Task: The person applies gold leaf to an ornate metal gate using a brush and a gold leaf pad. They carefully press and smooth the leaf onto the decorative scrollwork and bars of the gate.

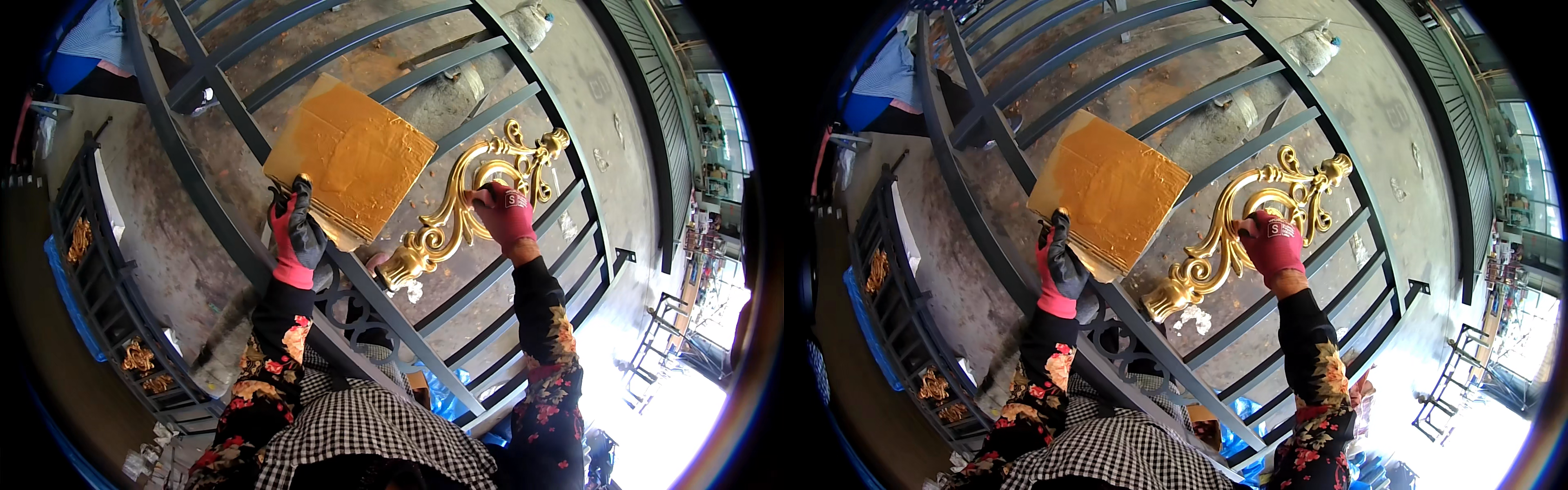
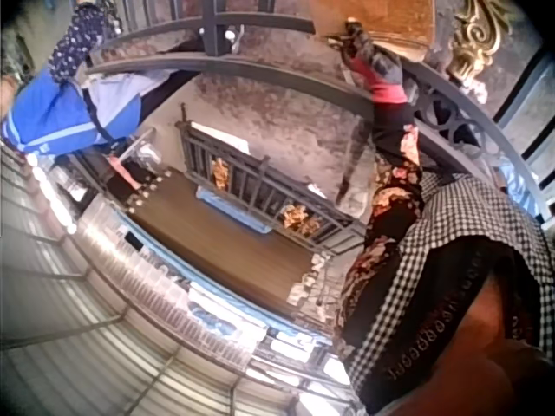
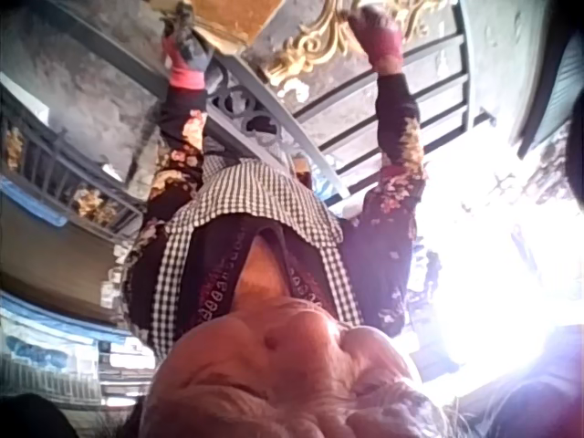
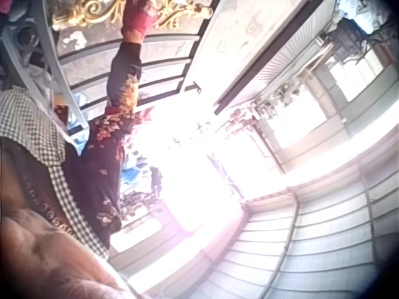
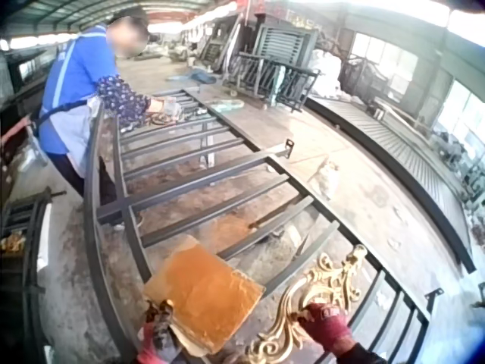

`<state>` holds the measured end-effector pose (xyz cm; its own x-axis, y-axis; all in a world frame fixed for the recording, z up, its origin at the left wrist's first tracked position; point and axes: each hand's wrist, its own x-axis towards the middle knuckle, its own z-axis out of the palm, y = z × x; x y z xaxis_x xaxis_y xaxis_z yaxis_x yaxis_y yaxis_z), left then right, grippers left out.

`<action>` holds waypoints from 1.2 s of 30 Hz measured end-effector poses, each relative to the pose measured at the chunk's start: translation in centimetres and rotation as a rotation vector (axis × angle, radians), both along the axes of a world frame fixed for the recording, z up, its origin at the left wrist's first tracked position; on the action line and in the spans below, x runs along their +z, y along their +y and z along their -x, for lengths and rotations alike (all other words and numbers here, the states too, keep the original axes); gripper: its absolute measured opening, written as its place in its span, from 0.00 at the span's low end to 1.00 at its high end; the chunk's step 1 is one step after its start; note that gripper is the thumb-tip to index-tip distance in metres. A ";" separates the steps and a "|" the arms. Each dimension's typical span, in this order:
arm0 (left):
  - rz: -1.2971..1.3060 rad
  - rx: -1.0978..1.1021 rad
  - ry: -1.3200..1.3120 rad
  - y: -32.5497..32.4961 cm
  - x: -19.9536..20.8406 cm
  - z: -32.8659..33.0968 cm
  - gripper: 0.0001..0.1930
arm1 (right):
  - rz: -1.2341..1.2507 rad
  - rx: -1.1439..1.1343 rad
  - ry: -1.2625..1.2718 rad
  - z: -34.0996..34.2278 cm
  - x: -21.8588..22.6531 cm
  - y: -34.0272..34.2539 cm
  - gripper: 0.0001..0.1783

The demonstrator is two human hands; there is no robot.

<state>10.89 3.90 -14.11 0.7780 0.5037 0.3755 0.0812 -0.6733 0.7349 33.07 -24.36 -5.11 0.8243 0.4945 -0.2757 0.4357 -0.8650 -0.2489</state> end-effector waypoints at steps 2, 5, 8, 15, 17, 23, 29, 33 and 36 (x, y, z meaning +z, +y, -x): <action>-0.016 -0.001 0.020 0.0 0.8 -0.1 0.28 | -0.077 0.080 0.036 -0.5 -0.6 -0.1 0.07; 0.216 0.002 -0.033 0.1 -0.7 -0.1 0.26 | -0.168 0.170 -0.049 -1.0 -1.8 1.2 0.06; -0.054 -0.021 -0.038 -0.1 1.9 -0.9 0.17 | -0.261 0.109 -0.211 -2.0 -4.4 1.4 0.08; 0.471 0.027 -0.070 -0.4 2.7 -1.4 0.17 | -0.122 0.000 0.054 -0.9 -2.3 1.6 0.12; 0.348 0.028 -0.046 -0.3 2.6 -1.2 0.17 | -0.023 0.249 -0.095 -0.1 -0.7 1.3 0.06; 0.347 0.014 -0.018 -0.5 2.6 -1.4 0.18 | -0.160 0.275 -0.261 -1.0 -1.5 3.0 0.09; 0.348 0.040 -0.013 0.1 1.4 -0.7 0.25 | -0.092 0.199 -0.268 0.6 -2.8 2.2 0.08; 0.146 0.019 0.036 0.1 0.5 0.1 0.23 | -0.112 0.254 -0.329 2.1 -2.7 1.2 0.08; 0.331 0.031 0.013 -0.2 0.0 -0.5 0.22 | -0.143 0.203 -0.467 0.1 -4.6 2.6 0.09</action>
<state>11.40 3.69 -14.12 0.7640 0.6203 0.1775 0.1089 -0.3952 0.9121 33.02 -21.74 -9.67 0.7272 0.6624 0.1801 0.6833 -0.7235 -0.0980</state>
